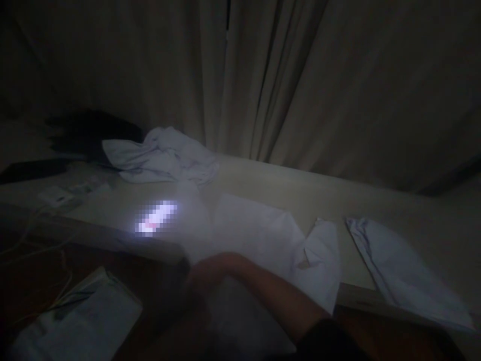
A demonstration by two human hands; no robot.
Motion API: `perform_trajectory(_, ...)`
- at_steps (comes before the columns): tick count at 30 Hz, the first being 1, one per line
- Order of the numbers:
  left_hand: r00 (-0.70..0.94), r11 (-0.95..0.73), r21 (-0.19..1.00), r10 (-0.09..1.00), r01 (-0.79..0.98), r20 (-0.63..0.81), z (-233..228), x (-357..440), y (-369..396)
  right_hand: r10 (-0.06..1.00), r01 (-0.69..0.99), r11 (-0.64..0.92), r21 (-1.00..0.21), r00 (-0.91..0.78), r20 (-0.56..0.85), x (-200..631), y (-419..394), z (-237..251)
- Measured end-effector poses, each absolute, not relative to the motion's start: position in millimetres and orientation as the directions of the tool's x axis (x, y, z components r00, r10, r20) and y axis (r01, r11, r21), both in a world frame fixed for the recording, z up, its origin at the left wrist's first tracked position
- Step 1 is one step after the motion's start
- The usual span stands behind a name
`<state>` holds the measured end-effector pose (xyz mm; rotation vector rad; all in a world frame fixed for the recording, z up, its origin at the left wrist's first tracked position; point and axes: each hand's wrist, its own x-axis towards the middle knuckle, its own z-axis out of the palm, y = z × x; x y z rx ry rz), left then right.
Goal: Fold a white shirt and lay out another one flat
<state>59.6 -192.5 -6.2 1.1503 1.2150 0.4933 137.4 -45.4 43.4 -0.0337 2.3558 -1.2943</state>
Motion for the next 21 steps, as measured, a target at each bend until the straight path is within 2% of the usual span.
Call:
perform_trajectory(2, 0.33, 0.417, 0.877, 0.815, 0.24, -0.477, -2, 45, -198, -0.284, 0.151, 0.658, -0.738, -0.857, -0.429, 133, -43, 40)
perform_trajectory(3, 0.321, 0.426, 0.875, 0.816, 0.228, -0.481, -1, 38, -200, -0.276, 0.14, 0.707, -0.693, -0.848, -0.452, 133, -42, 39)
perform_trajectory(6, 0.286, 0.448, 0.876, 0.828, 0.181, -0.482, -2, 20, -202, -0.124, 0.147, 0.851, -0.504, -0.877, -0.465, 137, -40, 39)
perform_trajectory(8, 0.233, 0.455, 0.88, 0.848, 0.137, -0.475, -7, 9, -198, -0.014, 0.157, 0.896, -0.415, -0.925, -0.38, 139, -36, 45)
perform_trajectory(10, 0.149, 0.463, 0.882, 0.869, 0.092, -0.472, -13, 0, -193, 0.077, 0.173, 0.905, -0.389, -0.965, -0.251, 139, -29, 58)
perform_trajectory(14, 0.008, 0.477, 0.878, 0.879, 0.042, -0.477, -28, -2, -187, 0.3, 0.288, 0.924, -0.251, -0.954, 0.011, 142, -11, 111)
perform_trajectory(17, 0.049, 0.458, 0.888, 0.887, 0.047, -0.46, -34, 22, -186, 0.404, 0.388, 0.913, -0.126, -0.904, 0.142, 145, -3, 156)
perform_trajectory(21, 0.164, 0.353, 0.929, 0.916, 0.108, -0.367, -34, 71, -165, 0.523, 0.531, 0.847, -0.032, -0.821, 0.231, 151, -2, 197)
